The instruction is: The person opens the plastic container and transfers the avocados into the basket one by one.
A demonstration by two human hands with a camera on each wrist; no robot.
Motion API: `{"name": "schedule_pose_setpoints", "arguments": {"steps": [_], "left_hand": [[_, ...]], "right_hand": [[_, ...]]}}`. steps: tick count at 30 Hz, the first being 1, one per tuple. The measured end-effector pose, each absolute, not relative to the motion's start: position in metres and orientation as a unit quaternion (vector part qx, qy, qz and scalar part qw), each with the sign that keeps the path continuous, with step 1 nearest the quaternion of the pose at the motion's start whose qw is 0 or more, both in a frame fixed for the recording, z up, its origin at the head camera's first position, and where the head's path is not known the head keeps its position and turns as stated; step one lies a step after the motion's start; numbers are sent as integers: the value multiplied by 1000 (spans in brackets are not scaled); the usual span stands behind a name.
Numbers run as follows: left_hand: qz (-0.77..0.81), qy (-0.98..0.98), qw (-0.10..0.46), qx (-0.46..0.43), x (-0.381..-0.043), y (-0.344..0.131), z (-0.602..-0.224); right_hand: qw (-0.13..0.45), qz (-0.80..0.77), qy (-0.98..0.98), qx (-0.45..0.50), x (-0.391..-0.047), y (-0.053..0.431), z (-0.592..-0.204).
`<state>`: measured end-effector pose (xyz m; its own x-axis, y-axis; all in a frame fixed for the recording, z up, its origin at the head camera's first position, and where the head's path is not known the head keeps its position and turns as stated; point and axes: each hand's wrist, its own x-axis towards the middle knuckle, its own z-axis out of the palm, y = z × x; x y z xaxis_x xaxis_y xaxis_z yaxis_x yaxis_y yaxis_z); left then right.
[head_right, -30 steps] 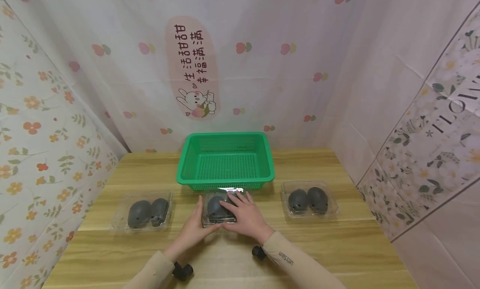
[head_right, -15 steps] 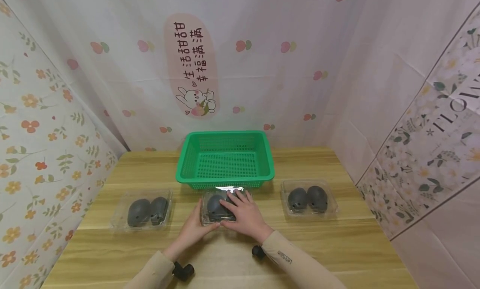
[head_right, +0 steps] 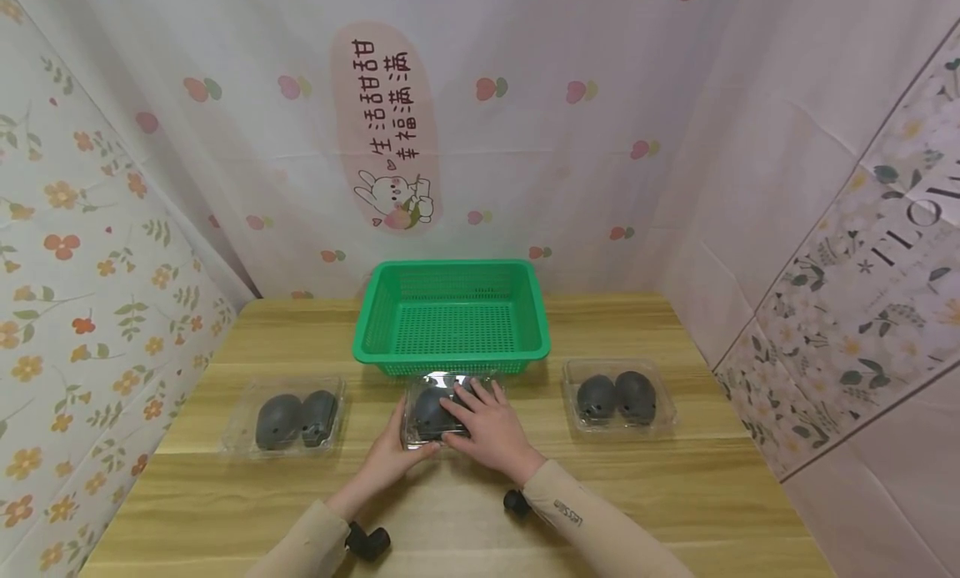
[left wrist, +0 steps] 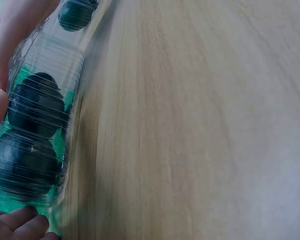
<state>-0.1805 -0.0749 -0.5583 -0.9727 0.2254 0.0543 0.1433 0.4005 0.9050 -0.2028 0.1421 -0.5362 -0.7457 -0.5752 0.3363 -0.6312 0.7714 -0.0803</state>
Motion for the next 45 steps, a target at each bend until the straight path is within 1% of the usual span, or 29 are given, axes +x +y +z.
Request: {"name": "schedule_pose_setpoints", "arguments": {"steps": [6,15,31,38,45], "left_hand": [[538,835,41,108,-181,-74,-557],[546,831,37,100,-179,-73,-558],[552,827,23,100,-177,-70,-558],[554,827,21,87,-176,-68,-557],[569,818,7,88,-177,-65,-559]], "right_hand": [[158,82,-927,331,-203,142,-535],[152,58,-929,331,-203,141,-536],[192,61,-914,353,-203,141,-538],[192,67,-912,356,-202,141,-538],[204,69,-907,362,-202,141,-537]]}}
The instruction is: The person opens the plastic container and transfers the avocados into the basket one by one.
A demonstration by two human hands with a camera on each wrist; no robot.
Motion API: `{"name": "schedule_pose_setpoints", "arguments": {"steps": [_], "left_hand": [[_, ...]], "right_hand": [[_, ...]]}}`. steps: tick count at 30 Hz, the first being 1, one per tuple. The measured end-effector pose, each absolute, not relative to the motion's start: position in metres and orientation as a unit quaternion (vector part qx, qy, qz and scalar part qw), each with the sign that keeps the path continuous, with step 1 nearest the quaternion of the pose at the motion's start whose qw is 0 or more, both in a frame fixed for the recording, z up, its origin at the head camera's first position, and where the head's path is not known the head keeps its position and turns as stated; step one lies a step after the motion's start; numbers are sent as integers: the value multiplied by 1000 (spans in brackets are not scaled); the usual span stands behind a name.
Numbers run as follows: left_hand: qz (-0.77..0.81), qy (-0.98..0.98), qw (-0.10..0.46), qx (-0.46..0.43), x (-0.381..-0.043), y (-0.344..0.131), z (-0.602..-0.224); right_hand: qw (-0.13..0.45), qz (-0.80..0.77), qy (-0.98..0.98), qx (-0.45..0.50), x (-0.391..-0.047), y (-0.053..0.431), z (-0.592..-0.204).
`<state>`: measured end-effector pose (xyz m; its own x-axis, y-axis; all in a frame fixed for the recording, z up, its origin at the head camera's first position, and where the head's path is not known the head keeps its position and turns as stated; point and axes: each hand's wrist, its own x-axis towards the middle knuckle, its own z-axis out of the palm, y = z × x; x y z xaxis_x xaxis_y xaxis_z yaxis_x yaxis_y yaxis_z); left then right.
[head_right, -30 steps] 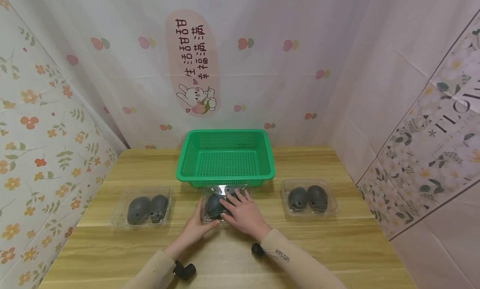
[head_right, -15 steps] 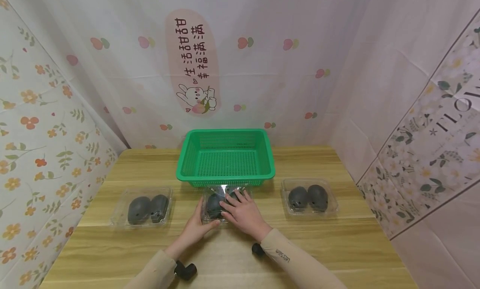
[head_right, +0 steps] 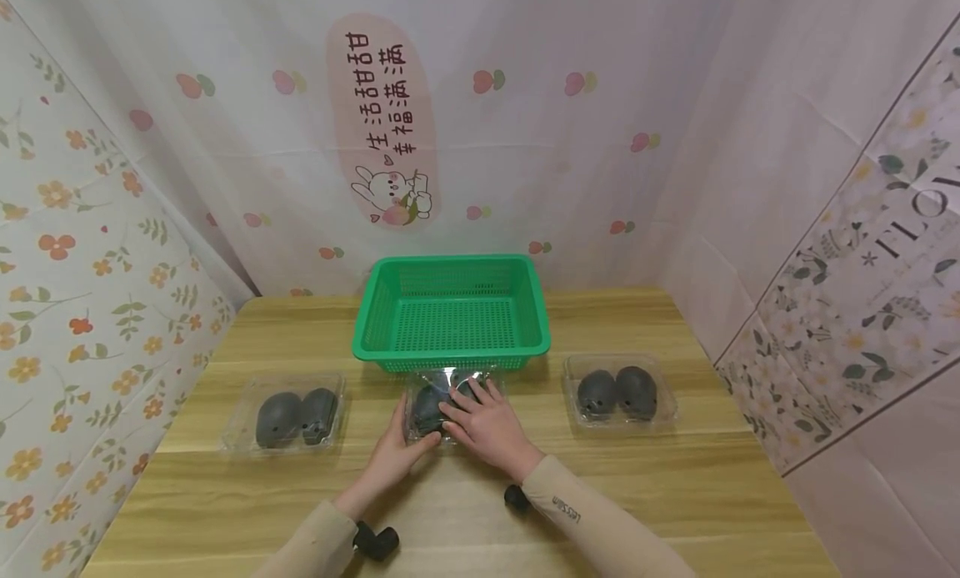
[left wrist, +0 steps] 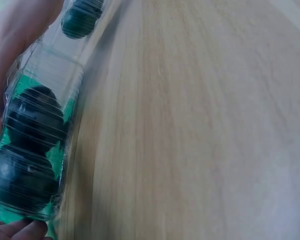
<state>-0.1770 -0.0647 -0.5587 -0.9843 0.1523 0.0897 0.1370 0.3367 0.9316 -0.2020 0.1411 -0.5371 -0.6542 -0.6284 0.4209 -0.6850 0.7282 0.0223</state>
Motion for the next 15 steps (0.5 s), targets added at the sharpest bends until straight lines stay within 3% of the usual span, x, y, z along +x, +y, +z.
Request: {"name": "schedule_pose_setpoints", "arguments": {"steps": [15], "left_hand": [[551,830,15,85,-174,-65,-558]], "right_hand": [[223,125,-894,369,-208,142,-535]]}}
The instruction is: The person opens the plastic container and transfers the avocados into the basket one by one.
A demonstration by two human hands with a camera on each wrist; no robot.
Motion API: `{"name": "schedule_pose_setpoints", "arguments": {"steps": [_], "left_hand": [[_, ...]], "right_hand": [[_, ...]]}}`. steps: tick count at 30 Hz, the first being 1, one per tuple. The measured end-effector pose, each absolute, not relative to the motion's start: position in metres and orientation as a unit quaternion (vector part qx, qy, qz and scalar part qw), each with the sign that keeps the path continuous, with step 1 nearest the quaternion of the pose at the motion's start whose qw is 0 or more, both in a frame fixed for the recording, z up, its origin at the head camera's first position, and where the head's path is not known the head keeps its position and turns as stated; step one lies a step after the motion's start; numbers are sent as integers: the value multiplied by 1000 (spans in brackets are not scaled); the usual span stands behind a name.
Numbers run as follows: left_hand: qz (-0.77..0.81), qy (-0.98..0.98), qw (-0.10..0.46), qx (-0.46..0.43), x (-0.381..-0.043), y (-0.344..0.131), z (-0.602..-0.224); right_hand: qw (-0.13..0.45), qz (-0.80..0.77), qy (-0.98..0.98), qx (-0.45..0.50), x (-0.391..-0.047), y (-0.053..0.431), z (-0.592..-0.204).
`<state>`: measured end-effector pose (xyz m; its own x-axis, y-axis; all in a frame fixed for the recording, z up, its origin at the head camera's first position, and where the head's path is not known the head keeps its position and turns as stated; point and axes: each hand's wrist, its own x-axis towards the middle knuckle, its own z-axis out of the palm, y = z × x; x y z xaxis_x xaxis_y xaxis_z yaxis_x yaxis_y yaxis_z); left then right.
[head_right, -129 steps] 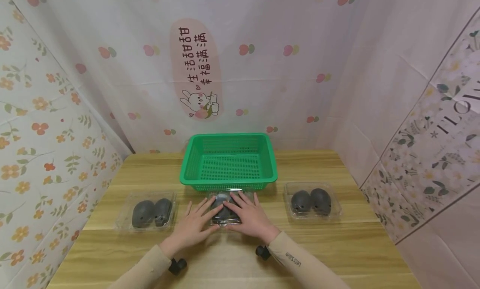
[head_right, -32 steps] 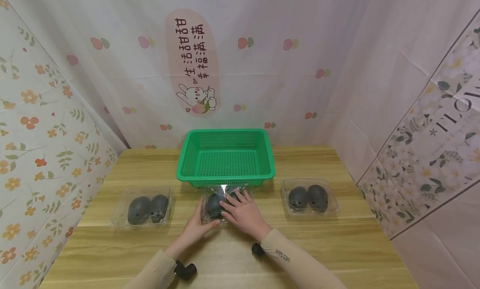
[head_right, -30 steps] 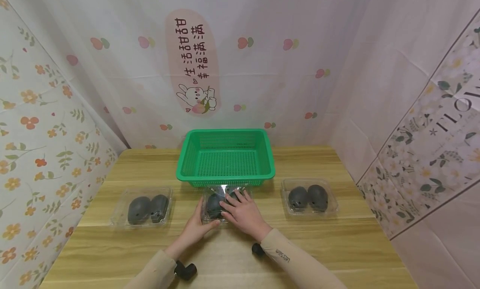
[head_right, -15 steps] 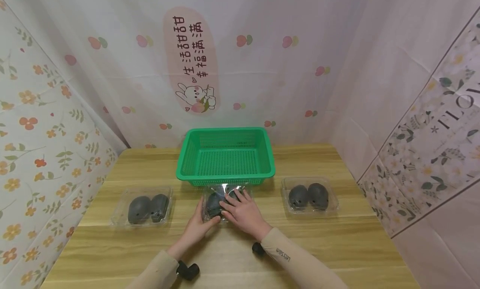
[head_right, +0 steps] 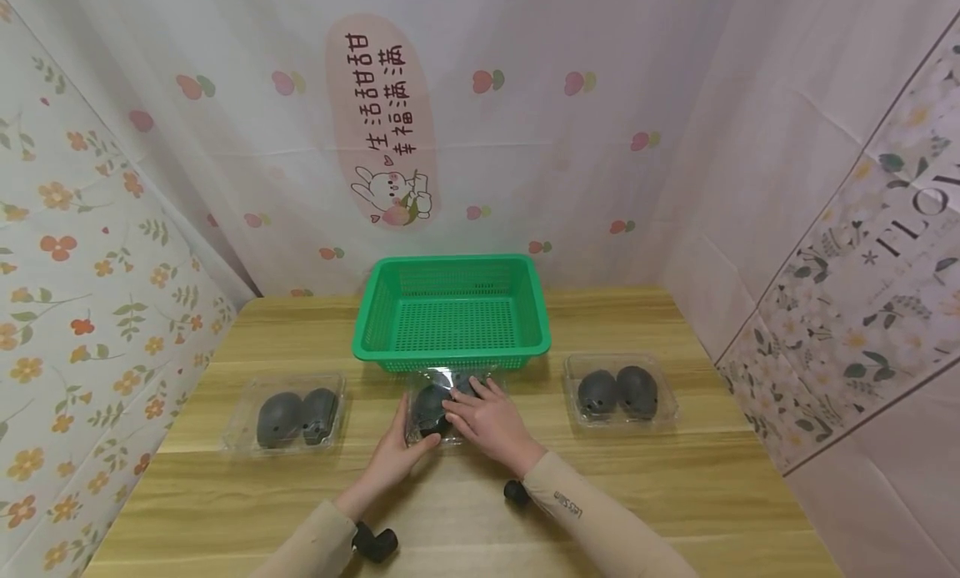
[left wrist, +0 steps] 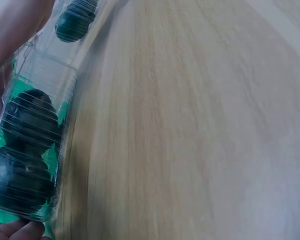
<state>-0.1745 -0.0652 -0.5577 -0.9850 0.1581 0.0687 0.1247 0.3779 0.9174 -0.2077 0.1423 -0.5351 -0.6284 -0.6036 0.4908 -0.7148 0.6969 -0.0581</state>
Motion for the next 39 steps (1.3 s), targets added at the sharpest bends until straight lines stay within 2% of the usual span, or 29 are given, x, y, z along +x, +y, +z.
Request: {"name": "schedule_pose_setpoints", "arguments": {"steps": [10,22,32,39], "left_hand": [[556,826,25,85,-175,-65,-558],[563,821,52,85,-175,-68,-557],[562,820,56,92,-173,-69,-557],[566,817,50,102,-173,-68,-557]], "right_hand": [[245,120,-879,391,-209,146,-535],[300,109,-855,409,-219,148,-525],[310,102,-852,410,-221,149,-522],[338,107,-845,400,-223,151,-512]]}}
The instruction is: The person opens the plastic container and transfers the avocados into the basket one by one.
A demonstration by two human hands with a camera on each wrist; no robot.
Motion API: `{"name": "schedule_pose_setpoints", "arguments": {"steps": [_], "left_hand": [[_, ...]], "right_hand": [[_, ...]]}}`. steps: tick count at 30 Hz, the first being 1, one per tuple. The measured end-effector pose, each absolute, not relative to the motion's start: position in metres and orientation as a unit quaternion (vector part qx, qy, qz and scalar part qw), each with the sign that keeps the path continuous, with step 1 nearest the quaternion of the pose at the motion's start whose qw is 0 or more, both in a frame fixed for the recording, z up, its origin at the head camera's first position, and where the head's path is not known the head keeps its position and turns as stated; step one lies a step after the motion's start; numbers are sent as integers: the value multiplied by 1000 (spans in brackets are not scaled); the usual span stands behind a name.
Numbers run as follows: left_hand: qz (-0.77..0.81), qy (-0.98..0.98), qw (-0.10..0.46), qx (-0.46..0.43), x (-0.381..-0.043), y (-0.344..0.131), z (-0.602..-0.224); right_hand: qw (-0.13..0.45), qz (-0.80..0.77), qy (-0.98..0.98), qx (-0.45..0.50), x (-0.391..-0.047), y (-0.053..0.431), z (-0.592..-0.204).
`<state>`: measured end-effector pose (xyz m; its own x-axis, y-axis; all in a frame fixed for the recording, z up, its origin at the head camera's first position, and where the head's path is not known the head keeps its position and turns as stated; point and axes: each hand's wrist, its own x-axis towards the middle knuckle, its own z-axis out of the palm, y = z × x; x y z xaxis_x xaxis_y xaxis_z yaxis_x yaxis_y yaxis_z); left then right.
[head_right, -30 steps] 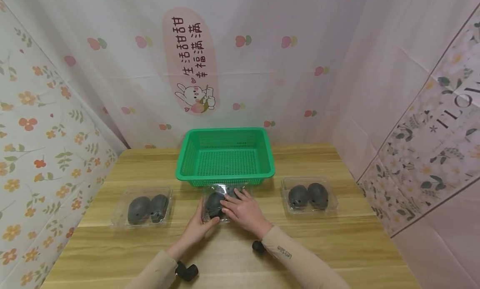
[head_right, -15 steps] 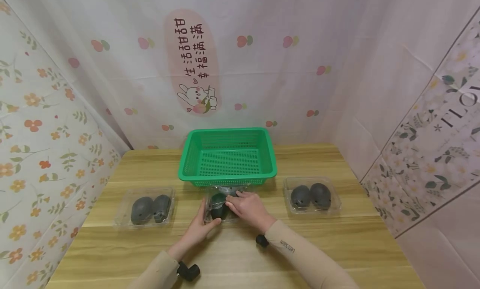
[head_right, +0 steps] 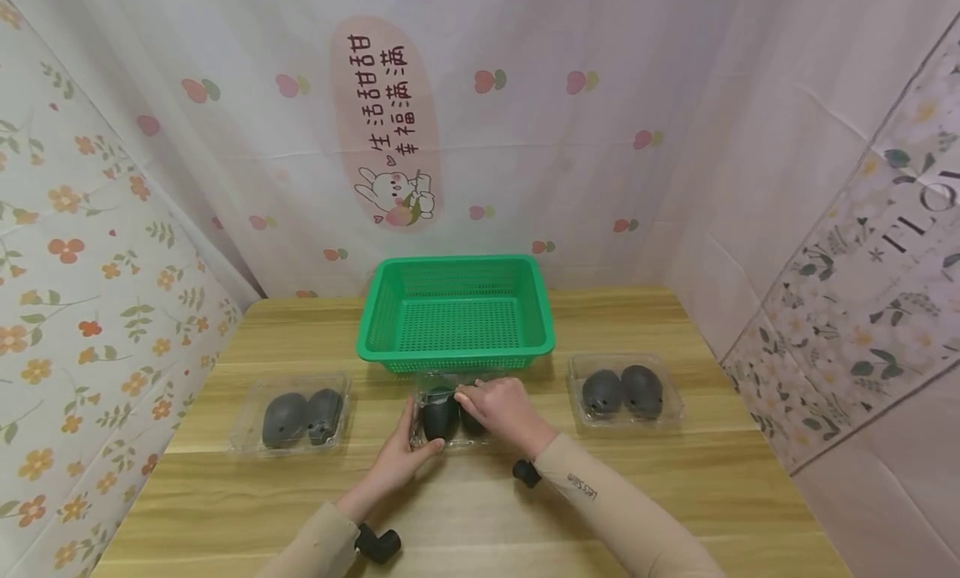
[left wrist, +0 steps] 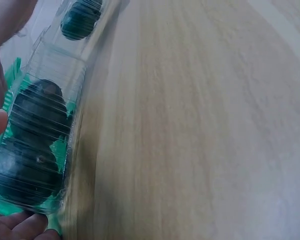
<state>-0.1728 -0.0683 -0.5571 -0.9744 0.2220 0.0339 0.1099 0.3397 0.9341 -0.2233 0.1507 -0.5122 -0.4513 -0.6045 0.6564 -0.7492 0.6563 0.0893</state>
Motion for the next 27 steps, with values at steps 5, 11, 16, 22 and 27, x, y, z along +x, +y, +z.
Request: {"name": "schedule_pose_setpoints", "arguments": {"steps": [5,11,16,22,27], "left_hand": [[563,818,50,102,-173,-69,-557],[550,826,68,104,-173,-72,-554],[541,830,82,105,-173,-77,-549],[528,837,90,109,-175,-83,-545],[514,845,96,111,-177,-89,-545]], "right_hand": [[309,98,-850,416,-223,153,-508],[279,106,-858,419,-221,153,-503],[259,104,-859,428,-218,151,-493],[227,87,-866,436,-215,148,-483],[204,74,-873,437,-213,145,-475]]}}
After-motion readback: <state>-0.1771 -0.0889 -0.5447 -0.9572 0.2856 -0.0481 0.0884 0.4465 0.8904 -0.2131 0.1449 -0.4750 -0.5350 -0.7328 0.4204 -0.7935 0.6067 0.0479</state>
